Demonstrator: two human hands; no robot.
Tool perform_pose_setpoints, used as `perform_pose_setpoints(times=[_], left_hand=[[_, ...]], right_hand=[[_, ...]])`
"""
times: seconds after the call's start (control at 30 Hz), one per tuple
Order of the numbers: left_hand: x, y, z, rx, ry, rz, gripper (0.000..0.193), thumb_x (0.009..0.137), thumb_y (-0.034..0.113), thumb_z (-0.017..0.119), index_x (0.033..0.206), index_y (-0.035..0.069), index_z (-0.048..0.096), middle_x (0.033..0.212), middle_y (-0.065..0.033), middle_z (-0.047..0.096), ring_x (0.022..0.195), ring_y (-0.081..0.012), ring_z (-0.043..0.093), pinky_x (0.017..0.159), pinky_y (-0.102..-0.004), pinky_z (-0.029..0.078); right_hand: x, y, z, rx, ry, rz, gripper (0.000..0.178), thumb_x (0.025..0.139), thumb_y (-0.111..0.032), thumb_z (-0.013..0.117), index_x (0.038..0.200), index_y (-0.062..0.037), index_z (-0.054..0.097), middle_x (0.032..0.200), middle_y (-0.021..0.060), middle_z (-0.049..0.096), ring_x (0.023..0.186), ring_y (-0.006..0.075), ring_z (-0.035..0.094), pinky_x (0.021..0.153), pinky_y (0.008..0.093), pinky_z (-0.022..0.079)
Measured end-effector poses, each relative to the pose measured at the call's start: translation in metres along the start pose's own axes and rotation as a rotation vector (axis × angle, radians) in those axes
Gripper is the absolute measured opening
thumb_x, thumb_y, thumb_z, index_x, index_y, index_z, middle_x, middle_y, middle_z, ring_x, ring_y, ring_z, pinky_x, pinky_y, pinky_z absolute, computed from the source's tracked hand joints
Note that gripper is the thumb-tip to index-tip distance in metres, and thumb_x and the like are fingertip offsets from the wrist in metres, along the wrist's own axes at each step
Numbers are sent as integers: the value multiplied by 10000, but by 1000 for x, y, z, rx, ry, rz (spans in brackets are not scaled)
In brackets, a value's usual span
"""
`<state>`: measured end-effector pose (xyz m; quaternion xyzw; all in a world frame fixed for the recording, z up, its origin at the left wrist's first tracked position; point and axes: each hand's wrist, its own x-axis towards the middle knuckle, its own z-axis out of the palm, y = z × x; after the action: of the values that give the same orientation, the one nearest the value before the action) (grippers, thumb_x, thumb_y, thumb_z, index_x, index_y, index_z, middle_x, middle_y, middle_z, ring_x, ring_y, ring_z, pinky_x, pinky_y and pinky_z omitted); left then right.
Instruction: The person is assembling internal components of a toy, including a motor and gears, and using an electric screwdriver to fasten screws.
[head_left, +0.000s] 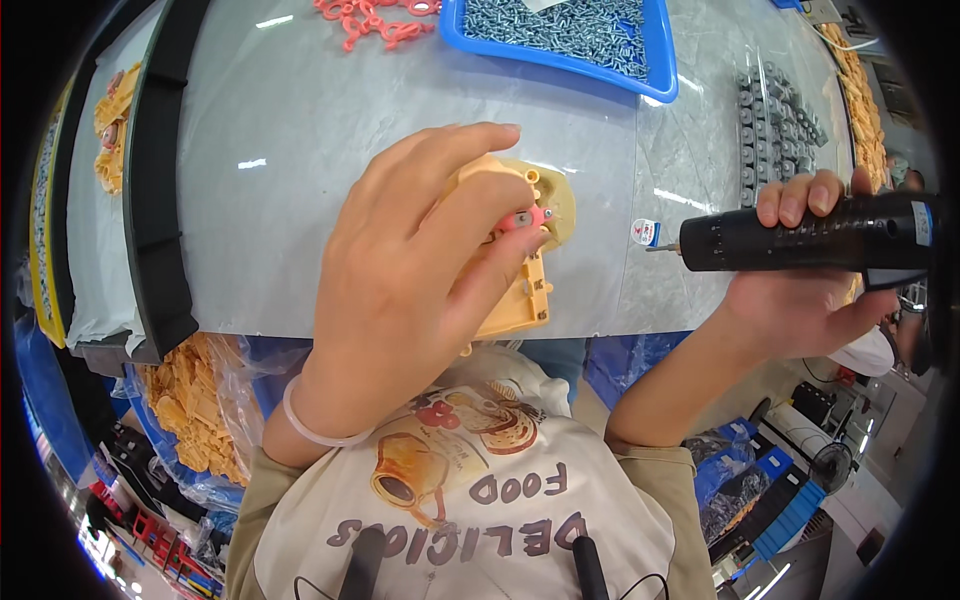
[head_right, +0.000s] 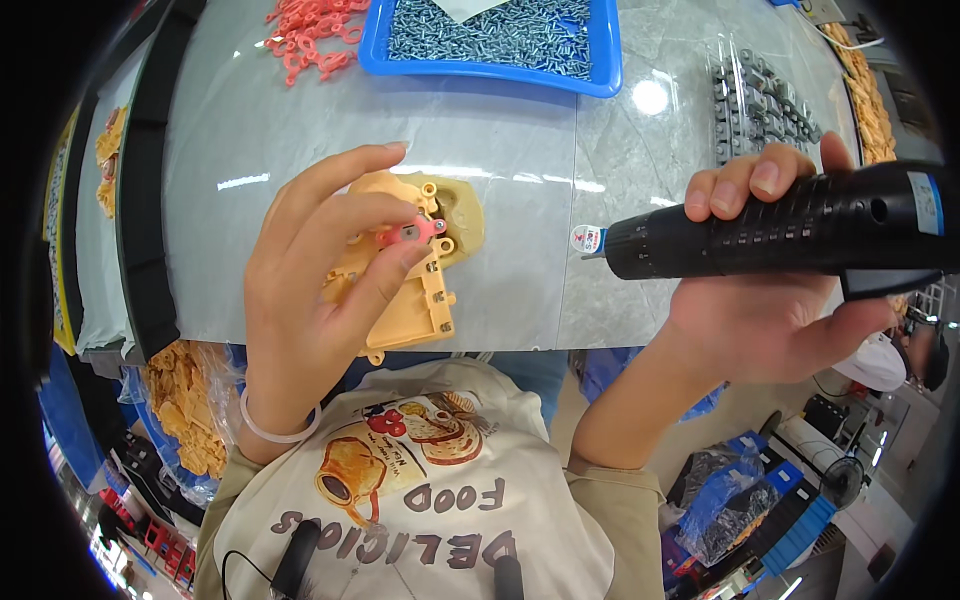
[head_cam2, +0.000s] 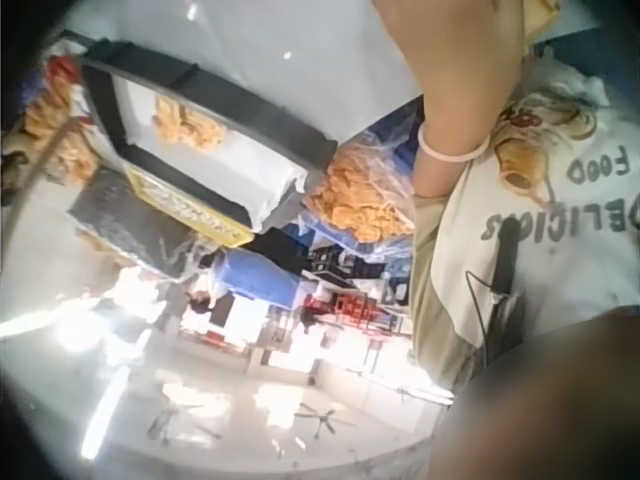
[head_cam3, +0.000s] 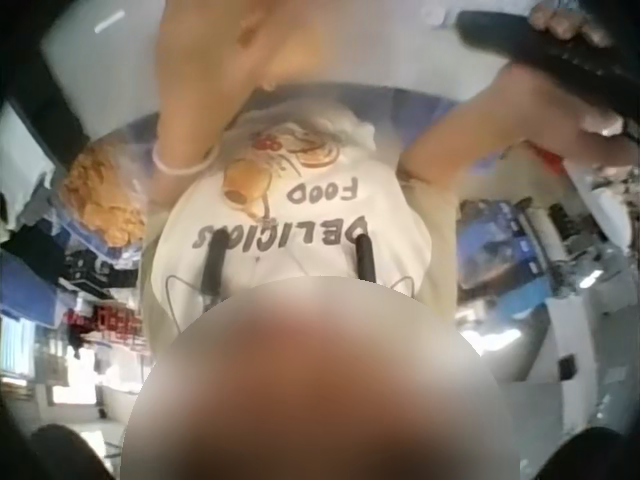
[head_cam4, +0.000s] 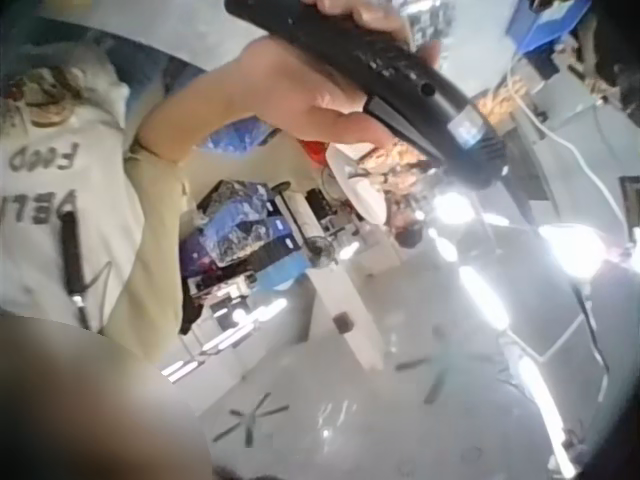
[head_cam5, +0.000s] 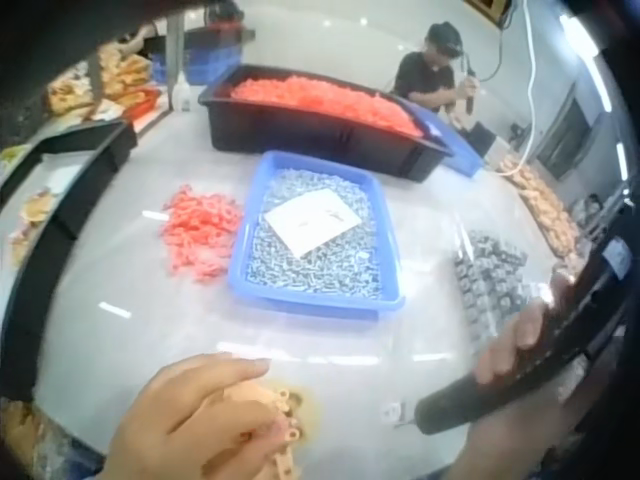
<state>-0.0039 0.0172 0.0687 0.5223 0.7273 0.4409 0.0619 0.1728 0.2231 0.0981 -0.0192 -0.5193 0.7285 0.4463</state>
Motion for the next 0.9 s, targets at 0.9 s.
perform_pose_setpoints(times=[0.9], left_hand=[[2,12,-3,12,-12,-114,152,766,11,752,876,8,647,1118,-134,685,1125,-335,610,950,-386,472]], right_hand=[[37,12,-27,-13,-114,9,637,909,-353,654,1365,24,415,1033,115,489,883,223,485,757,385,422]])
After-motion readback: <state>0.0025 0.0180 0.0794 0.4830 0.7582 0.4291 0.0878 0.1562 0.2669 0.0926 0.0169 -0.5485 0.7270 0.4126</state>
